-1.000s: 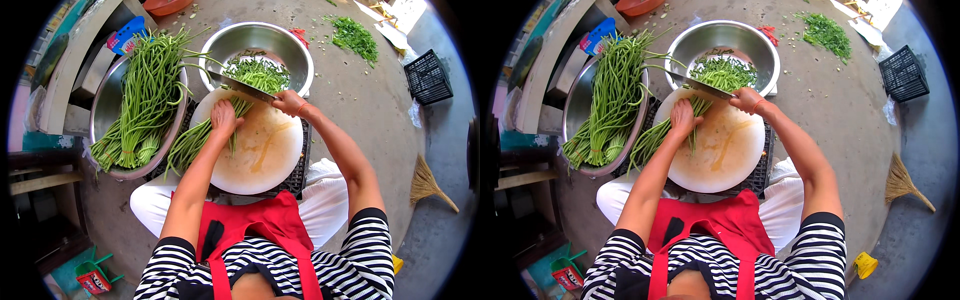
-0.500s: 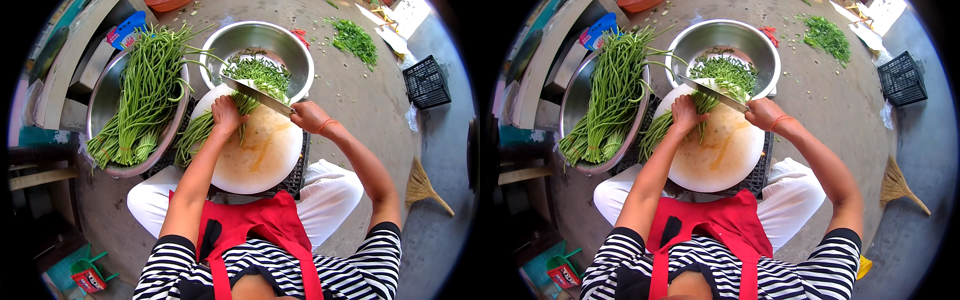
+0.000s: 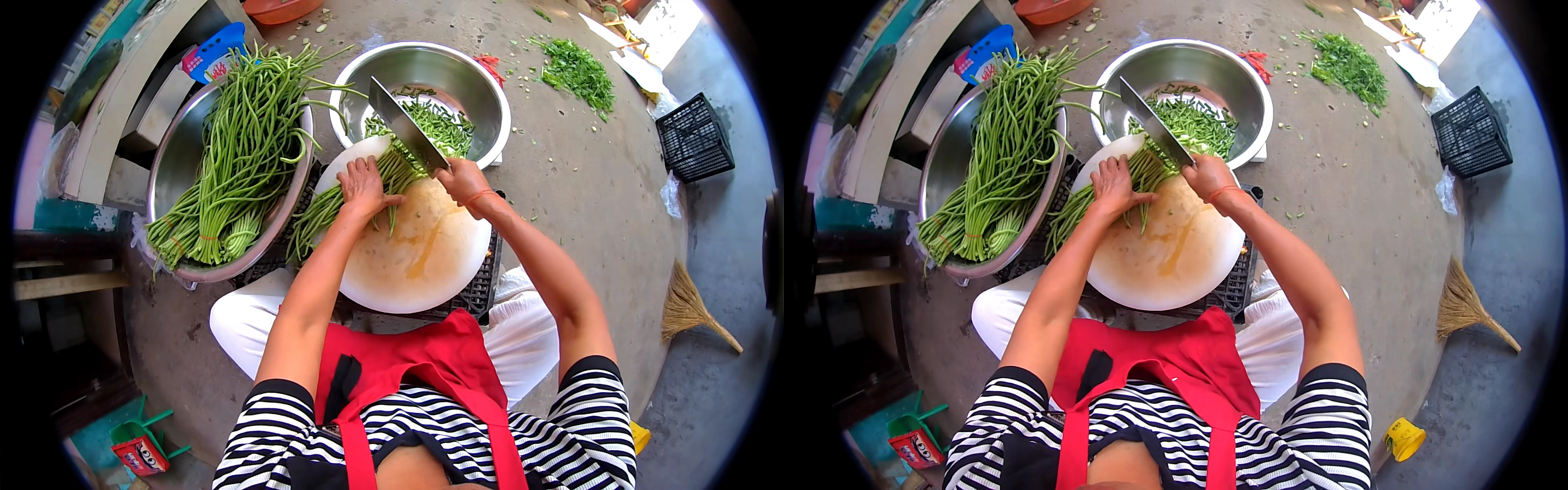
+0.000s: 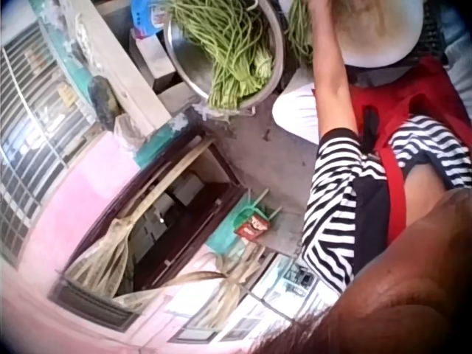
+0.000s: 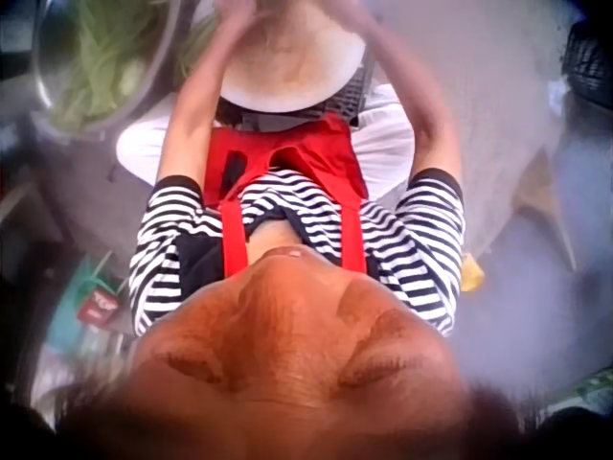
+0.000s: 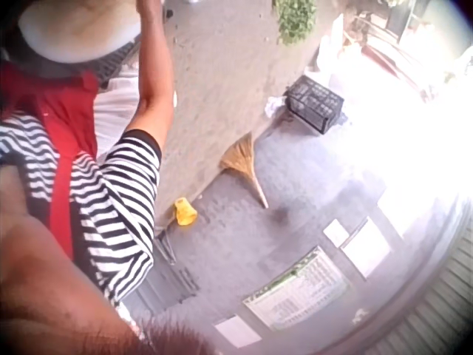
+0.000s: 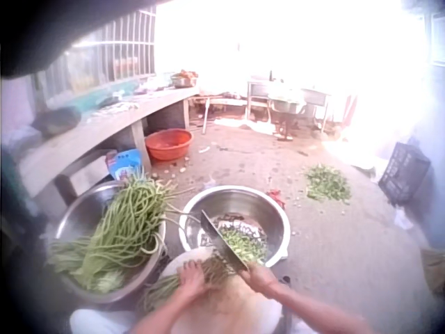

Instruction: The person sits on the floor and uses a large cleaver to chop long beans on a white cutting board, transferring the chopped pieces into a metal bowl.

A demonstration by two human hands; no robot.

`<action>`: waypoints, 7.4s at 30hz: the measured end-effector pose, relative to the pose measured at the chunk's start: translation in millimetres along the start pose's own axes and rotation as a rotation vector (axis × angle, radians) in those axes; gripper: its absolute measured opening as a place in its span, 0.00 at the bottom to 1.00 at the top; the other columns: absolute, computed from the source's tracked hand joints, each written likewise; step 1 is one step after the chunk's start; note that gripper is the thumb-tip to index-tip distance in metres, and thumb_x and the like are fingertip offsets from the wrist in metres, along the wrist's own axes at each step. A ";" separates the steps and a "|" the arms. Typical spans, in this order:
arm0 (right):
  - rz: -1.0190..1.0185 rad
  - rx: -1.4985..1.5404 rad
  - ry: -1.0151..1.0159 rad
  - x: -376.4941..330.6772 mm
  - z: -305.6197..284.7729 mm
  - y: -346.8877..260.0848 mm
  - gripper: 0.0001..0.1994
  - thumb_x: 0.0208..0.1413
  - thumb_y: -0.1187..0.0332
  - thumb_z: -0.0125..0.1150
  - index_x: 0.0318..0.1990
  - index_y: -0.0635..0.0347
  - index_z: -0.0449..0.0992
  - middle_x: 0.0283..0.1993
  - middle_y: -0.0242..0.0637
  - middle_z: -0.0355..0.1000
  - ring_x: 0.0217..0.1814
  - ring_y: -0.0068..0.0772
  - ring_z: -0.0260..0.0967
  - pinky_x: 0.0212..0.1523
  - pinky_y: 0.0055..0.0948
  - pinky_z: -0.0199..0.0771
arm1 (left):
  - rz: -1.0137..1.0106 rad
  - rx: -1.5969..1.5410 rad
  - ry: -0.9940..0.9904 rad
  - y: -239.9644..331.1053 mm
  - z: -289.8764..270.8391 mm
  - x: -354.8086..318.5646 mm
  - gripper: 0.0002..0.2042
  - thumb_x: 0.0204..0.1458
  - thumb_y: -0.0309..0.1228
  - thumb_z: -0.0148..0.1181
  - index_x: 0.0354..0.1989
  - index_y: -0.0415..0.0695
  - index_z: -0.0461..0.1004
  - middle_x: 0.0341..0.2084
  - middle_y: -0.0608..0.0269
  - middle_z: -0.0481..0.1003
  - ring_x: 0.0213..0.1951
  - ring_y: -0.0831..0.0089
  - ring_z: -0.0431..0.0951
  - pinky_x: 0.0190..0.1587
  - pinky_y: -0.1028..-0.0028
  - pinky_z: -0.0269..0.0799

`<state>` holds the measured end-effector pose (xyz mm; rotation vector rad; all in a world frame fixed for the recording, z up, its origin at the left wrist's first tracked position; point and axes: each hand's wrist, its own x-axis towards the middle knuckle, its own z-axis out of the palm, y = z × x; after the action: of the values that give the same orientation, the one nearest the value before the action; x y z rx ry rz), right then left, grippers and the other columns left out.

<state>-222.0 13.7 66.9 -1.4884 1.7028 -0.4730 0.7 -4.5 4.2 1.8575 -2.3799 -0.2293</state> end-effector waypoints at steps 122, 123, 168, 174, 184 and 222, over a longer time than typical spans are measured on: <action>-0.078 -0.206 -0.072 20.7 -14.6 -19.4 0.17 0.61 0.56 0.55 0.32 0.61 0.80 0.17 0.42 0.73 0.16 0.37 0.74 0.25 0.37 0.75 | -0.030 -0.276 0.278 14.7 46.1 -0.3 0.33 0.42 0.40 0.71 0.54 0.35 0.65 0.45 0.47 0.67 0.49 0.50 0.66 0.53 0.55 0.63; -0.084 -0.178 -0.080 10.1 -20.0 -13.5 0.16 0.60 0.57 0.55 0.31 0.61 0.80 0.16 0.40 0.72 0.14 0.35 0.72 0.23 0.37 0.74 | -0.029 -0.285 0.319 16.0 42.8 -4.2 0.34 0.41 0.41 0.72 0.53 0.34 0.66 0.45 0.48 0.67 0.49 0.51 0.66 0.53 0.56 0.63; -0.222 -0.547 -0.161 -35.7 54.3 -2.8 0.15 0.57 0.60 0.57 0.31 0.63 0.80 0.30 0.57 0.76 0.35 0.60 0.75 0.41 0.51 0.75 | -0.007 -0.606 0.498 -27.9 53.4 -86.9 0.19 0.41 0.26 0.70 0.45 0.42 0.76 0.40 0.57 0.77 0.44 0.55 0.73 0.50 0.61 0.69; -0.256 -0.267 0.077 -13.7 87.9 -3.3 0.15 0.57 0.59 0.58 0.32 0.65 0.80 0.29 0.57 0.75 0.34 0.62 0.74 0.40 0.51 0.73 | 0.087 -0.647 0.437 -34.0 36.5 -87.5 0.22 0.41 0.31 0.72 0.47 0.41 0.75 0.44 0.53 0.76 0.49 0.53 0.71 0.55 0.62 0.68; -0.235 -0.571 -0.223 -67.0 62.1 -11.0 0.15 0.55 0.62 0.56 0.31 0.66 0.80 0.31 0.58 0.75 0.36 0.62 0.75 0.42 0.51 0.74 | -0.019 -0.629 0.400 -59.3 53.5 -118.9 0.18 0.40 0.30 0.72 0.41 0.41 0.78 0.41 0.55 0.76 0.48 0.52 0.73 0.53 0.62 0.69; -0.126 -0.429 0.091 -76.7 129.9 15.6 0.16 0.56 0.59 0.57 0.31 0.65 0.81 0.31 0.59 0.76 0.38 0.63 0.75 0.43 0.51 0.75 | -0.119 -0.540 0.302 -72.5 30.5 -159.4 0.10 0.43 0.29 0.70 0.36 0.48 0.81 0.32 0.62 0.75 0.42 0.59 0.76 0.44 0.61 0.74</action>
<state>-134.3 118.9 2.0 -1.9126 1.8696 -0.2506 103.0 134.3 -38.9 1.6342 -1.7840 -0.5041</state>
